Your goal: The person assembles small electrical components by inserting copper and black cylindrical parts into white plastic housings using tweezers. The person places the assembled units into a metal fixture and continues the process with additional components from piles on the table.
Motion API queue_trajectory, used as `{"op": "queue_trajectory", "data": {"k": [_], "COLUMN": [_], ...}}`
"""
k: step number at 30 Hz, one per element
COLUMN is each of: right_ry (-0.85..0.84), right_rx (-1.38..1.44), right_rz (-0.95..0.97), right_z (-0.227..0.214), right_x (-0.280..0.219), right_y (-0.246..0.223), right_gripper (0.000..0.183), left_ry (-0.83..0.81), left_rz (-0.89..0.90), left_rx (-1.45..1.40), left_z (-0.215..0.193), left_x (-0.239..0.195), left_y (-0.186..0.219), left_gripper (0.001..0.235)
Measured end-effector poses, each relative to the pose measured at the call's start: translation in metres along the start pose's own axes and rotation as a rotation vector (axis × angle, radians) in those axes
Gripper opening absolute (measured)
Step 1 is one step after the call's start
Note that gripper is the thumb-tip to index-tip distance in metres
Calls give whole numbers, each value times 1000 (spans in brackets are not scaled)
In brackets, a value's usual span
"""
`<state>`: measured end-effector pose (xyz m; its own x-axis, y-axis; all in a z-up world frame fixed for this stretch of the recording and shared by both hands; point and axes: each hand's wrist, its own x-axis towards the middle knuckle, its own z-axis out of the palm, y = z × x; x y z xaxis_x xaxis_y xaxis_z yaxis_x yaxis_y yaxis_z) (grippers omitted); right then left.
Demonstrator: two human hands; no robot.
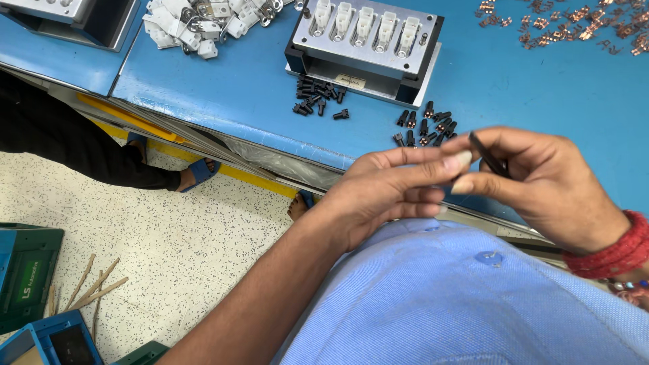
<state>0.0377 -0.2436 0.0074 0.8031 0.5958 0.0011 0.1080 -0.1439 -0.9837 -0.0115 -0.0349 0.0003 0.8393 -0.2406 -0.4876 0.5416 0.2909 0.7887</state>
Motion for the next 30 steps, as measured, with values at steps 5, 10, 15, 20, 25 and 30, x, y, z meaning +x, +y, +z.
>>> {"op": "queue_trajectory", "data": {"k": [5, 10, 15, 20, 25, 30], "right_ry": [-12, 62, 119, 335, 592, 733], "right_rx": [-389, -832, -667, -524, -665, -789], "right_rz": [-39, 84, -133, -6, -10, 13], "right_z": [8, 12, -7, -43, -68, -79], "right_x": [3, 23, 29, 35, 64, 113], "right_y": [6, 23, 36, 42, 45, 47], "right_gripper": [34, 36, 32, 23, 24, 28], "left_ry": [209, 658, 807, 843, 852, 834], "left_rz": [55, 416, 554, 517, 614, 634], "left_rx": [412, 1044, 1139, 1101, 1057, 1032], "left_z": [-11, -51, -70, -68, -72, -75], "left_x": [10, 12, 14, 20, 20, 21], "left_y": [4, 22, 25, 17, 8, 8], "left_gripper": [48, 37, 39, 24, 24, 26]}}
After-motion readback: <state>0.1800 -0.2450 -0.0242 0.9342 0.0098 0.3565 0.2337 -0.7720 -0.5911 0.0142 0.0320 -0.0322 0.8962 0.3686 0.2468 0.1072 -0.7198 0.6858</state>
